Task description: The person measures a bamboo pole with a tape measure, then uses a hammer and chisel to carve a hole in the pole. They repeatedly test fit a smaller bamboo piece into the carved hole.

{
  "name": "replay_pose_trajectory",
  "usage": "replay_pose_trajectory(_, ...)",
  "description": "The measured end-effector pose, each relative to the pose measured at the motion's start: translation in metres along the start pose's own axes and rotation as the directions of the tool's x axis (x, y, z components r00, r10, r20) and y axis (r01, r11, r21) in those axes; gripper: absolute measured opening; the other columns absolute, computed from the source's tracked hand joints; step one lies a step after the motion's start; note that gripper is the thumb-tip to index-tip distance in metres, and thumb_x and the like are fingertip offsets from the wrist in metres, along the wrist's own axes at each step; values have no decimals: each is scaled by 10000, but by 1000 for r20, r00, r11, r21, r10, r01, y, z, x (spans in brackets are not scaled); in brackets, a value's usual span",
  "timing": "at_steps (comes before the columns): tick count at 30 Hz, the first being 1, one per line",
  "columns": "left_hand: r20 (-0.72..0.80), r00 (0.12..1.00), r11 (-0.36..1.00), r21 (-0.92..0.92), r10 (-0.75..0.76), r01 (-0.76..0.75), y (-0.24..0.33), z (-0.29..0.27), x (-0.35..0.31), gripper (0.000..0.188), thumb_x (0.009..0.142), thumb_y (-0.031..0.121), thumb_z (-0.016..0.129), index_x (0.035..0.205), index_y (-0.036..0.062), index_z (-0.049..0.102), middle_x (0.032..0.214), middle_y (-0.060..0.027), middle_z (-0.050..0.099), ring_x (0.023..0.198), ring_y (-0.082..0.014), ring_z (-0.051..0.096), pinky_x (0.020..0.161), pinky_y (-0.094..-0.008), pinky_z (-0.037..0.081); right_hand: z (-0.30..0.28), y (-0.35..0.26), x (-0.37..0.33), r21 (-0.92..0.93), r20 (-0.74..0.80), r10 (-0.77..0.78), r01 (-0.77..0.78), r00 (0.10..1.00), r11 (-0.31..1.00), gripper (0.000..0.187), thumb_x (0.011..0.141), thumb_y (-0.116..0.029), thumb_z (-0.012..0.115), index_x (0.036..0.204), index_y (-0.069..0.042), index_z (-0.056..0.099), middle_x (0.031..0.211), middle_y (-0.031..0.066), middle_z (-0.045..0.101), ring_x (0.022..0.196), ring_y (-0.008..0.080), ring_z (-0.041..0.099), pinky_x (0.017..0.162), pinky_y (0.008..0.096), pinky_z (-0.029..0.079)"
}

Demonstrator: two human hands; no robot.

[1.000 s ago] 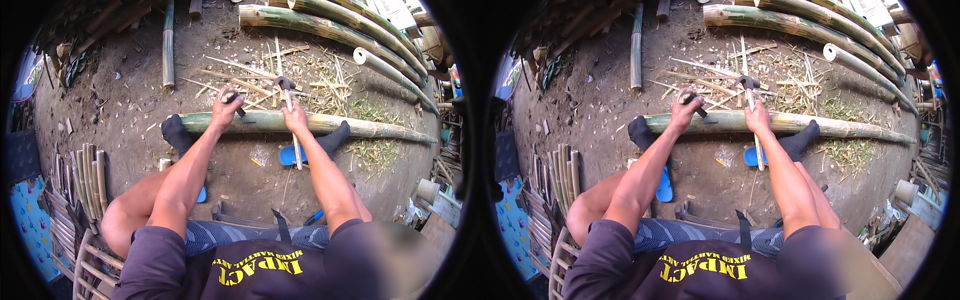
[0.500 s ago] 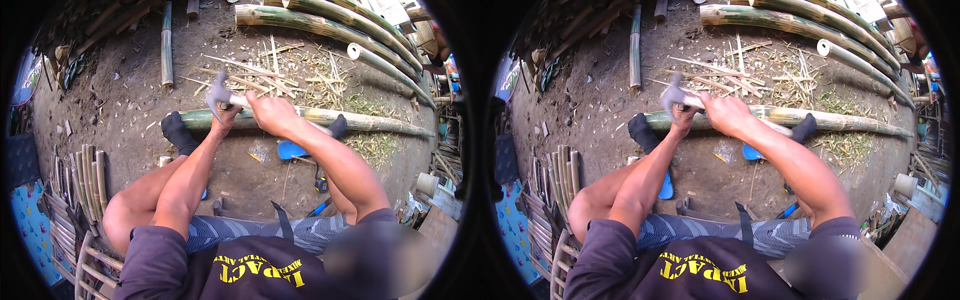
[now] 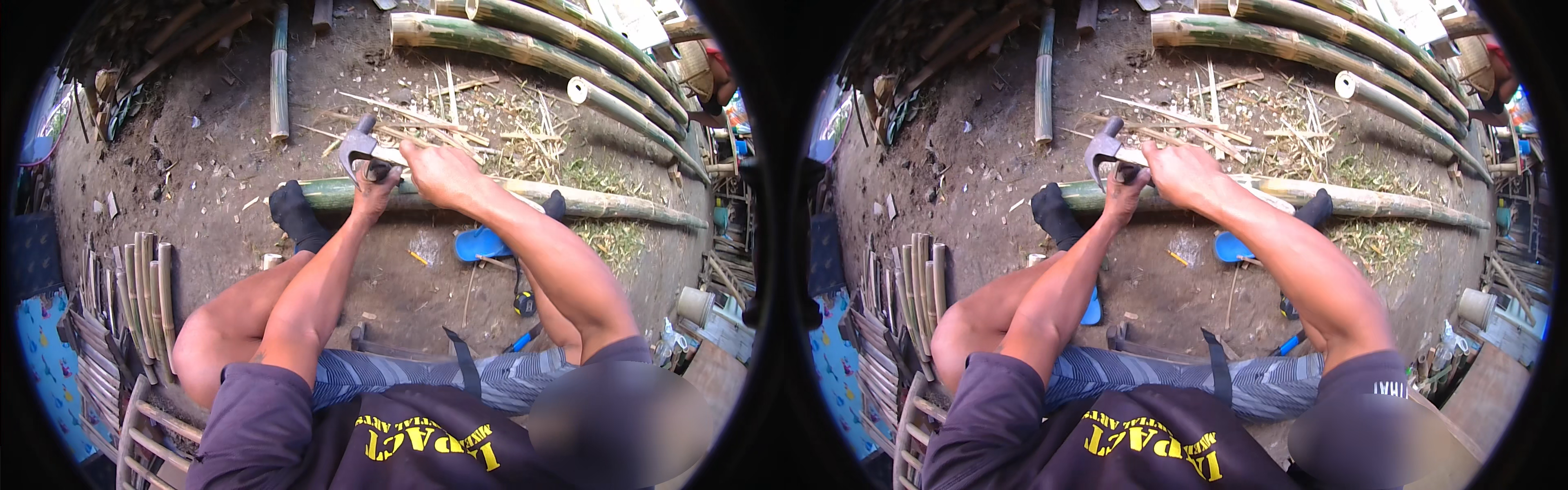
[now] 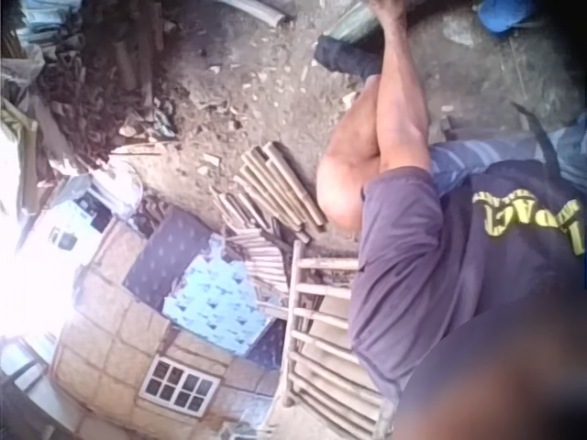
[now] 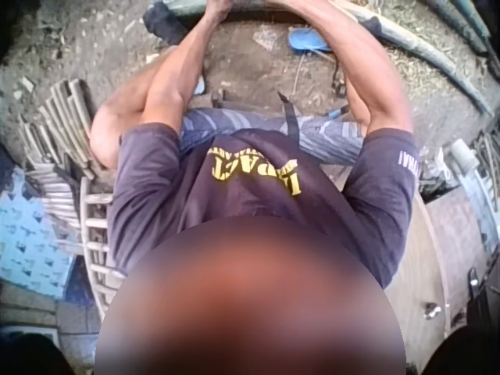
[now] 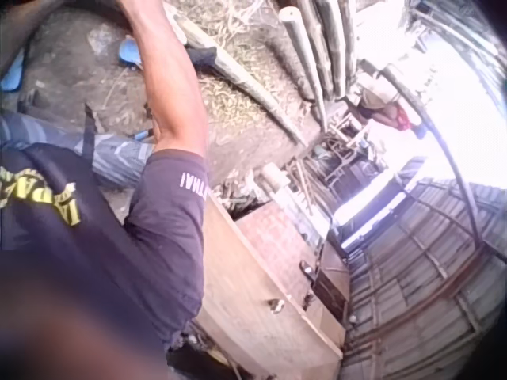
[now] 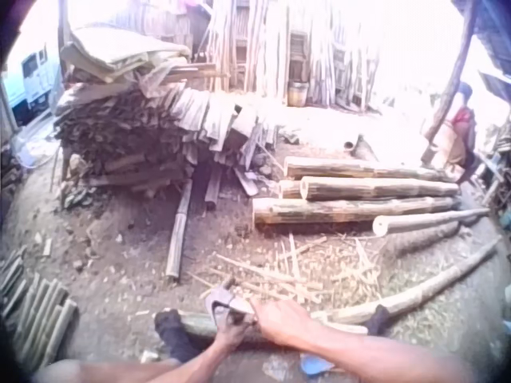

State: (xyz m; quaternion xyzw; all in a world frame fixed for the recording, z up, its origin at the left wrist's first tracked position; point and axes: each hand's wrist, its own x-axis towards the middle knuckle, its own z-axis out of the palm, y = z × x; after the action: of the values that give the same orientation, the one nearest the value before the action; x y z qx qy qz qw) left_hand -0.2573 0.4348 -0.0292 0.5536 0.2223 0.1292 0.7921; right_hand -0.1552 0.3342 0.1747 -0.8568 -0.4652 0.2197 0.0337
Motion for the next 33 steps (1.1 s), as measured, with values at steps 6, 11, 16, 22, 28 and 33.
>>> replay_pose_trajectory(6,-73,997,994,-109,12,-20,10,7,-1,274,893,66,784,1123,98,637,1015,42,673,928,-75,601,854,-275,519,-31,-16,3,177,-506,-136,257,852,950,280,900,-112,611,1113,-62,437,797,230,704,726,441,714,629,531,583)
replay_pose_trajectory(11,-27,991,991,-38,-131,130,6,4,-4,375,848,11,757,1192,83,627,1107,25,663,1022,-101,603,937,-296,491,17,5,-6,-88,-3,9,-9,1000,996,224,919,-106,540,1135,-66,498,756,193,700,713,399,720,606,515,584)
replay_pose_trajectory(16,-92,992,992,-106,-81,72,-17,11,3,416,836,83,790,1209,50,608,1109,7,646,1022,-103,596,904,-286,482,69,51,-29,218,41,220,-223,975,950,277,921,-85,498,1189,-17,473,795,310,668,780,524,664,713,599,511)
replay_pose_trajectory(22,50,969,940,259,-243,222,-3,22,61,215,846,160,779,973,34,659,779,-19,681,647,-130,620,636,-302,512,115,83,-67,624,15,584,-464,812,629,277,901,-124,535,1138,10,485,929,360,665,946,528,654,834,594,491)
replay_pose_trajectory(28,-391,920,999,-10,35,-43,-4,34,-2,228,849,107,782,1006,57,625,852,-18,652,807,-122,630,741,-279,511,191,92,-81,686,87,731,-572,677,449,260,918,-152,555,1125,4,529,1008,330,682,997,509,659,860,578,508)
replay_pose_trajectory(33,-415,906,981,127,-81,145,0,50,18,228,841,86,781,993,47,615,822,-12,645,732,-104,600,658,-298,487,213,93,-82,629,128,739,-630,661,455,307,926,-178,564,1148,20,488,1035,352,678,1004,539,647,884,607,498)
